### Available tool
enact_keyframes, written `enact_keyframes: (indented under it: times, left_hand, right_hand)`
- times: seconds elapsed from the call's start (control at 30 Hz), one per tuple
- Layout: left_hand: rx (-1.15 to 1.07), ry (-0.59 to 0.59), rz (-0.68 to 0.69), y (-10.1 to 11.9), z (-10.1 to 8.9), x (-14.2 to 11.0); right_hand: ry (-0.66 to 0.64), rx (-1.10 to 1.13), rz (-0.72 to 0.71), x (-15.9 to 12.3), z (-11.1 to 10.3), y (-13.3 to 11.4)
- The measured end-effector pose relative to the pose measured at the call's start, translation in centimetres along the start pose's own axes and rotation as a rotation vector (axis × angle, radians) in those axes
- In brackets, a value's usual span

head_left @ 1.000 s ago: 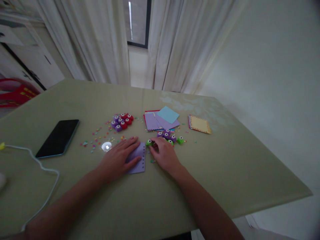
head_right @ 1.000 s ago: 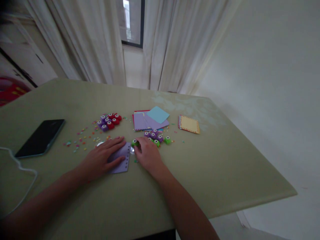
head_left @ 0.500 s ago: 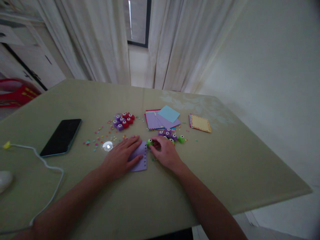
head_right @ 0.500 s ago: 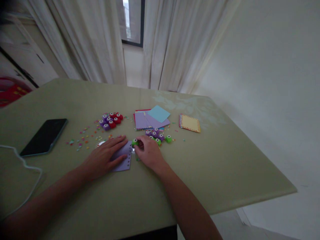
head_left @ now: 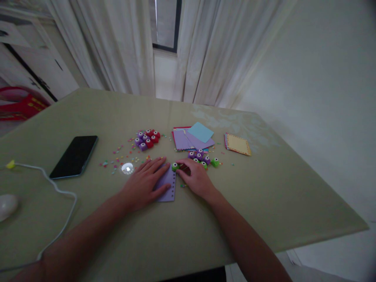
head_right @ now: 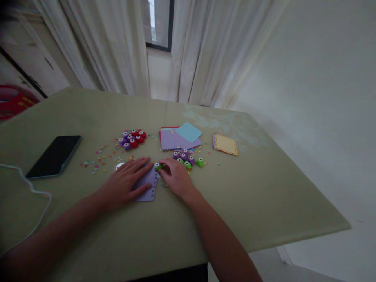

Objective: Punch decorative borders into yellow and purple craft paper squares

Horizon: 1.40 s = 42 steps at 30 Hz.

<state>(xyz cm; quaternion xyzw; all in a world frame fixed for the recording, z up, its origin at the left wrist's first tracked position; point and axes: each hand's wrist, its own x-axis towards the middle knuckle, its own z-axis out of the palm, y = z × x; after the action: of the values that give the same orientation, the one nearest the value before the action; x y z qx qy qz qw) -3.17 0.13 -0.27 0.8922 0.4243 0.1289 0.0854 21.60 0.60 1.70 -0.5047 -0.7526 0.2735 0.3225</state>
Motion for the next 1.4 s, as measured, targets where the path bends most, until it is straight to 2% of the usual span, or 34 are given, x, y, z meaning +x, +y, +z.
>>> enact_keyframes:
  times: [0.9, 1.13, 1.27, 1.4]
  left_hand:
    - [0.019, 0.01, -0.005, 0.28, 0.05, -0.08]
    - [-0.018, 0.032, 0.004, 0.05, 0.08, -0.02]
    - [-0.044, 0.112, 0.032, 0.27, -0.37, 0.29]
    - [-0.035, 0.176, 0.103, 0.98, -0.67, 0.68]
  right_hand:
    - [-0.029, 0.027, -0.034, 0.15, -0.25, 0.33]
    - [-0.018, 0.052, 0.006, 0.05, -0.15, 0.48]
    - [0.006, 0.087, 0.018, 0.02, -0.25, 0.53]
    - [0.033, 0.085, -0.03, 0.01, -0.47, 0.27]
